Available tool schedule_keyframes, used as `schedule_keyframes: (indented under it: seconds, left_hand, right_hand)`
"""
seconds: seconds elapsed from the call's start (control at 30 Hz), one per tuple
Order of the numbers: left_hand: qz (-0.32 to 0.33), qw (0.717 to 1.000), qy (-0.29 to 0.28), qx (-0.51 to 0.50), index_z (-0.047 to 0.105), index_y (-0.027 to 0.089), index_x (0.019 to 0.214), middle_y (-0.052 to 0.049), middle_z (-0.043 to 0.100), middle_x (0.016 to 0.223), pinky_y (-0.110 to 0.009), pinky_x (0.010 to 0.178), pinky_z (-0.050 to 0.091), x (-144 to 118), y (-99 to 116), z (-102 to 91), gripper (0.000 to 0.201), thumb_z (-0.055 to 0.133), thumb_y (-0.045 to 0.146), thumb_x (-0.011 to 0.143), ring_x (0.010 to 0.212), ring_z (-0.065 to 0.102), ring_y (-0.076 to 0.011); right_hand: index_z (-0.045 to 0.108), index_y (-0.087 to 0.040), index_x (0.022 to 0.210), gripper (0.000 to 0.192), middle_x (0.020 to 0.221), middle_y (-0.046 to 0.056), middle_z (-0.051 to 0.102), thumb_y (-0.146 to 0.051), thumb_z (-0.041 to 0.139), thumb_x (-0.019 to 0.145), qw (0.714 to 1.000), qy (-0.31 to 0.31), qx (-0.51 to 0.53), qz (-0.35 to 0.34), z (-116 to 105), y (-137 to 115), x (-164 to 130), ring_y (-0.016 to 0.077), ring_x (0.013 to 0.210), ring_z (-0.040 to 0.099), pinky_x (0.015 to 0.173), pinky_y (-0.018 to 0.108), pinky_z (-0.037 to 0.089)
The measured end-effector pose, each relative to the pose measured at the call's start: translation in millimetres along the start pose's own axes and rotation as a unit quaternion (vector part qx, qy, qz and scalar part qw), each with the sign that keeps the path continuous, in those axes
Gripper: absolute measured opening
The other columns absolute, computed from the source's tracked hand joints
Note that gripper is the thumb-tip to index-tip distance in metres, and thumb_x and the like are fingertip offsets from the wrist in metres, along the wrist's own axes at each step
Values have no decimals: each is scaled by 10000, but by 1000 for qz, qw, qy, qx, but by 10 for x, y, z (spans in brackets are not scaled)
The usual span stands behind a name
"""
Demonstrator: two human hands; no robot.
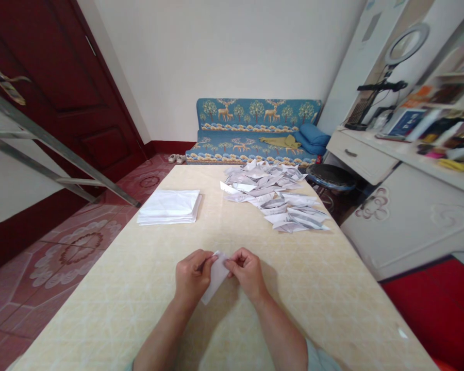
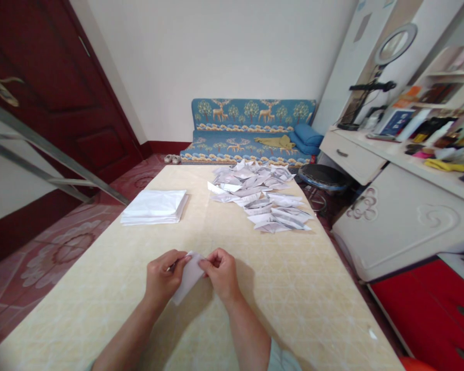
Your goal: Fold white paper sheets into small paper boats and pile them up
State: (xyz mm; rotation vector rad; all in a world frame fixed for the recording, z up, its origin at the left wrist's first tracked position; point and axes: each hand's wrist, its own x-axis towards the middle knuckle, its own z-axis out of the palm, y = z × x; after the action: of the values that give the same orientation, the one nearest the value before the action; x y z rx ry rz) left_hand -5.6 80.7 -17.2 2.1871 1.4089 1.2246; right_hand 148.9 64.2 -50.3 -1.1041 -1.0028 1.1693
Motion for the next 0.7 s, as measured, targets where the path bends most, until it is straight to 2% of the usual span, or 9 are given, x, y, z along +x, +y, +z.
schedule_keyframes:
  seconds: [0.13,0.23,0.37,0.43,0.57,0.7]
  left_hand:
    - [-12,1000,-11,3,661,180,719,-31,646,638,-211,558,421,-12,-3,8,216,510,291,826,575,572,-127]
    - [-38,999,-36,13,673,183,731,-28,665,663,-212,566,415,25,-62,8,208,520,295,817,591,587,-138]
    - [-55,994,-97,18,673,188,717,-24,674,676,-211,565,397,107,-117,1,210,528,309,807,612,593,-151]
    - [-46,992,-119,14,655,184,698,-17,646,630,-208,551,378,132,-116,19,237,505,319,822,582,568,-143]
    - [-54,991,-119,-24,613,182,681,8,564,547,-198,505,329,128,-88,116,262,472,332,842,512,497,-119]
    - [-65,990,-103,-72,606,174,676,12,543,547,-198,505,315,81,-33,237,268,470,333,844,516,478,-112]
  right_hand:
    - [431,-226,786,334,512,-94,535,-303,717,631,999,21,44,7,24,-32,-7,101,385,510,390,193,403]
    - [488,-211,827,241,523,-87,533,-315,656,688,1000,2,16,10,36,5,-11,87,372,492,379,180,372]
    - [595,-183,730,123,521,-68,502,-306,600,735,997,-41,-64,-24,27,48,-10,75,423,434,409,177,321]
    - [603,-178,674,132,532,-60,489,-283,585,751,992,-34,-107,-64,6,28,-13,85,488,436,465,186,326]
    - [585,-176,639,183,556,-47,468,-255,527,794,980,6,-162,-111,-62,-49,-21,105,551,432,521,204,312]
    - [534,-180,617,208,553,-48,424,-273,523,802,978,20,-171,-116,-119,-70,-1,109,551,402,518,209,289]
